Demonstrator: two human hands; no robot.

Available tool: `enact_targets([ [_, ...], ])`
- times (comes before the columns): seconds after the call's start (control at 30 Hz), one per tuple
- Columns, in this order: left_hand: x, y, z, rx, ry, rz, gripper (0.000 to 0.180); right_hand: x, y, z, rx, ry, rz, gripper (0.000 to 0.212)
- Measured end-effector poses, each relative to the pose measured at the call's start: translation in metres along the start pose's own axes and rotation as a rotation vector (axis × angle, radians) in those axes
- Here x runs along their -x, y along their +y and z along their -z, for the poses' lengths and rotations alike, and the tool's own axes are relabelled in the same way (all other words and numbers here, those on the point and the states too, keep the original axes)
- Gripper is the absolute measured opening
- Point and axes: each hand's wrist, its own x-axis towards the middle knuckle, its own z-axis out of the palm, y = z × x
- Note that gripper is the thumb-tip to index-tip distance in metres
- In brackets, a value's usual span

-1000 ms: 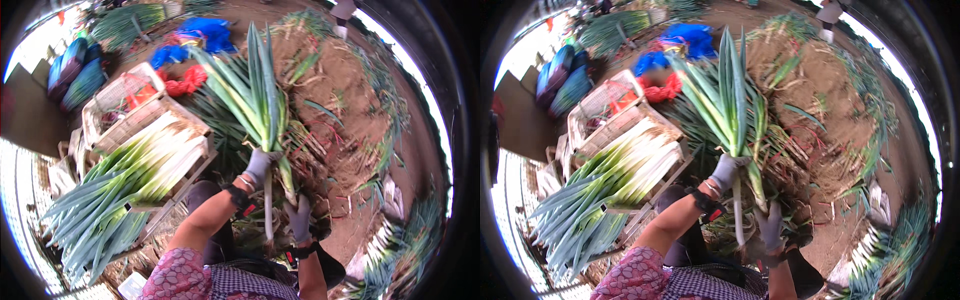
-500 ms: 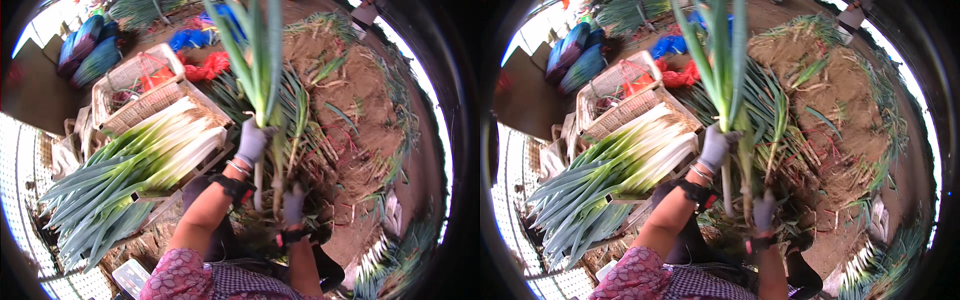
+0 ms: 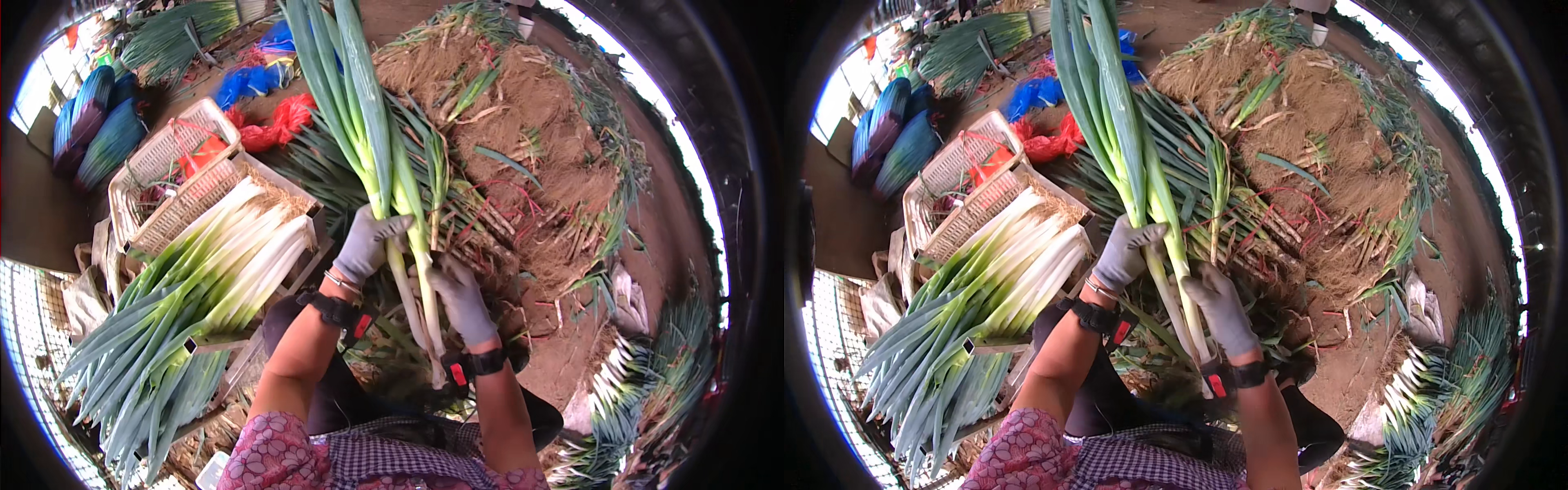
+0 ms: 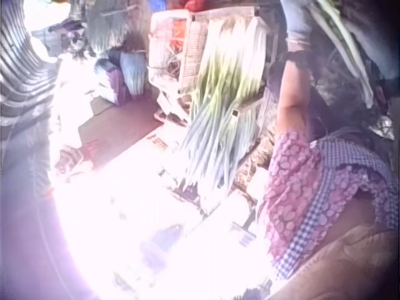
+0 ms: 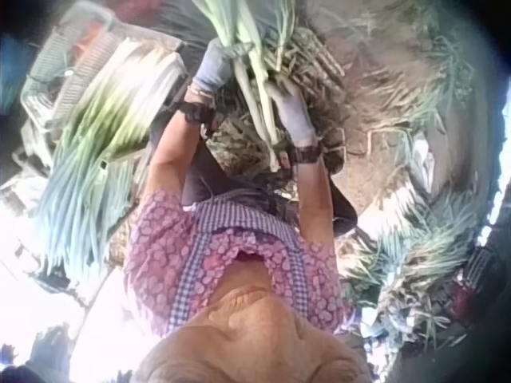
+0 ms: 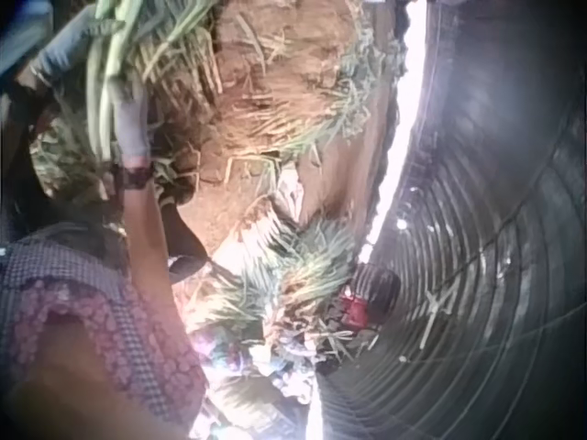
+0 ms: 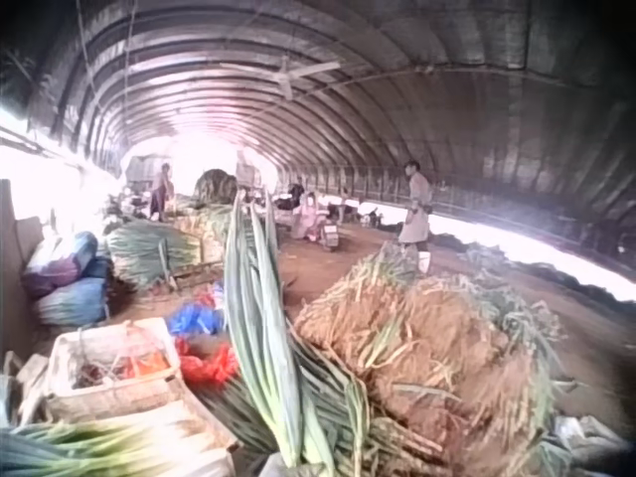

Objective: Stripping outer leaves and sorting harvested leeks for packaging.

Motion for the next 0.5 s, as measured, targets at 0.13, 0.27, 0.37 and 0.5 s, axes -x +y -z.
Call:
enact_targets([
  [0.13,-0.01,-0.004,-0.01,0.163,-0.028,0.014,0.031,-0.006,-0.006,-0.023,0.622,0.268,0.355,0.036],
  [0.27,-0.011,-0.009,-0.009,0.039,0.13,0.041,0.022,-0.009,0.006,-0.035,0.551,0.277,0.404,0.041],
  [0.37,-0.01,-0.013,-0.004,-0.021,0.165,0.075,0.018,-0.024,-0.019,-0.023,-0.354,-0.064,-0.108,0.043],
  [0.5,-0.006,-0.009,-0.012,0.043,0.071,0.083,0.019,-0.026,-0.007,-0.016,-0.39,-0.082,-0.042,0.037],
])
